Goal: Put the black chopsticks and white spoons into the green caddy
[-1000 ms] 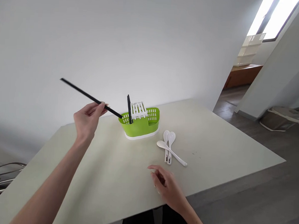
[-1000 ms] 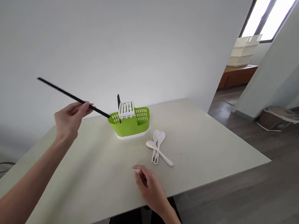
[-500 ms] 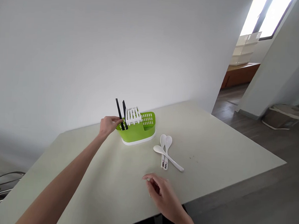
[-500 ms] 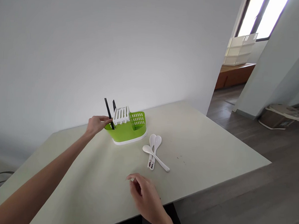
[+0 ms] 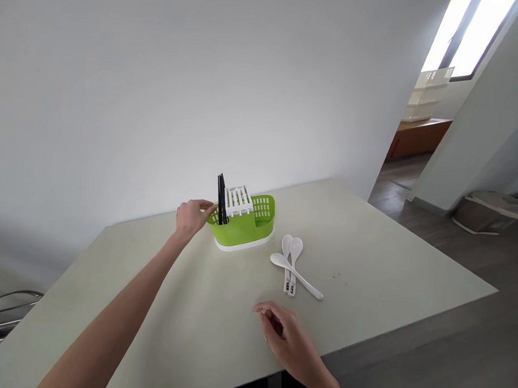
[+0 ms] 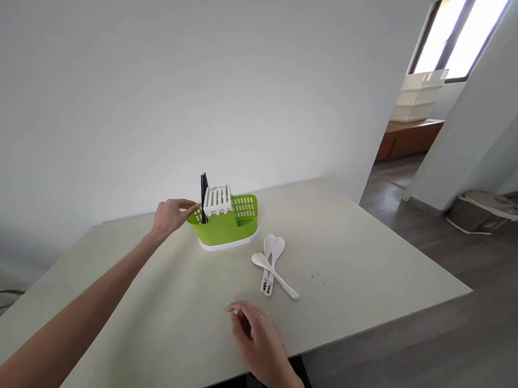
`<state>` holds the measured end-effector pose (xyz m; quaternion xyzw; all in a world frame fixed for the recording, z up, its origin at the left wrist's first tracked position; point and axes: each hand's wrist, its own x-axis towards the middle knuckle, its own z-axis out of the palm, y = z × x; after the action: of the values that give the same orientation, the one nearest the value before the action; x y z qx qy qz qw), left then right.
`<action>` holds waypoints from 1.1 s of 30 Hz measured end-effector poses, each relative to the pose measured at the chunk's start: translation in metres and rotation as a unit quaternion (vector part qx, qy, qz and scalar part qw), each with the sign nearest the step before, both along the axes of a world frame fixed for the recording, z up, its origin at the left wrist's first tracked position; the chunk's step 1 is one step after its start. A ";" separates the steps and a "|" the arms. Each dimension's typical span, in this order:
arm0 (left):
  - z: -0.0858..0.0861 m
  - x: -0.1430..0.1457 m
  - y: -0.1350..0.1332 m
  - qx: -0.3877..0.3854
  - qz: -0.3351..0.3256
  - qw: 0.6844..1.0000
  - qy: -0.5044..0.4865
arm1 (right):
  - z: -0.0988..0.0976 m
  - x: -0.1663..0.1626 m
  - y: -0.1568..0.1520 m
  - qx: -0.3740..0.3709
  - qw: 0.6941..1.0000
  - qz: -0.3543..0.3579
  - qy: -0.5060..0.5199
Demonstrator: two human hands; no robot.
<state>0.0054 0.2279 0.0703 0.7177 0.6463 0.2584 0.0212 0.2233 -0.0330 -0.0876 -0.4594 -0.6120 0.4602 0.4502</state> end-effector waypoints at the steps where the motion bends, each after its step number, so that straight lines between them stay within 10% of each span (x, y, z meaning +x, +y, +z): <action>1: 0.000 -0.003 -0.006 0.034 -0.011 0.999 -0.009 | -0.001 0.000 0.000 -0.003 1.000 -0.001 -0.003; 7: -0.027 -0.028 -0.056 0.159 -0.011 0.980 -0.121 | -0.002 -0.004 -0.001 -0.017 1.000 -0.019 -0.018; 17: -0.116 -0.116 -0.109 -0.069 0.004 0.954 -0.290 | 0.031 0.041 0.004 -0.001 0.990 -0.061 -0.125; 27: -0.119 -0.120 -0.113 -0.079 -0.029 0.958 -0.273 | 0.065 0.051 0.075 0.007 0.774 -0.111 -0.623; 33: -0.122 -0.121 -0.114 -0.074 -0.039 0.962 -0.259 | 0.060 0.041 0.084 -0.036 0.738 -0.079 -0.669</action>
<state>-0.1156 0.1137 -0.0518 0.6477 0.6072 0.3859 0.2507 0.2645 0.0509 -0.0273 -0.7113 -0.7002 0.0189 -0.0575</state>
